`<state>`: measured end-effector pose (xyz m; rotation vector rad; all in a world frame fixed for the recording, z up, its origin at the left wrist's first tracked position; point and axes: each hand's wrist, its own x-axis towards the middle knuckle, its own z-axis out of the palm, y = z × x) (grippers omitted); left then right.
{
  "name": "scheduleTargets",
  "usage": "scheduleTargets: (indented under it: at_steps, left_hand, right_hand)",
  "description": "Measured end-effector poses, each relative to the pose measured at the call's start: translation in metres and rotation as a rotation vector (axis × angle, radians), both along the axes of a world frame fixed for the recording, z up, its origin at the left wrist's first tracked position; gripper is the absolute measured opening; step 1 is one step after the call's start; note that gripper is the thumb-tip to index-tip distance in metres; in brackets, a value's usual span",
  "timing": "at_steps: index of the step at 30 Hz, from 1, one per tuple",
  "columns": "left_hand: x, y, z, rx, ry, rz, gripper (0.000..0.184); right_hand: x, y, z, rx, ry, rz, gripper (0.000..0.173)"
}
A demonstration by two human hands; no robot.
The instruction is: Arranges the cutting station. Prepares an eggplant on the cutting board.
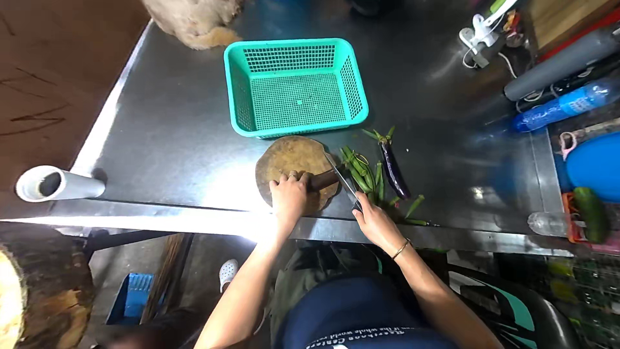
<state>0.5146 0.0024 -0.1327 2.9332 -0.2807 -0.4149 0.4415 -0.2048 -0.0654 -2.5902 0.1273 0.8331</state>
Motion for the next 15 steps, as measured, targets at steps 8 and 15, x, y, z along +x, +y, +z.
scheduleTargets:
  at_steps: [8, 15]
  left_hand:
    - [-0.002, -0.010, 0.005, 0.061, 0.031, 0.051, 0.039]
    - [0.002, -0.016, -0.007, 0.035, -0.039, -0.098, 0.051]
  right_hand:
    - [-0.020, -0.006, -0.005, -0.034, 0.002, 0.104, 0.061]
    - [-0.018, -0.001, -0.001, -0.070, 0.071, 0.149, 0.063]
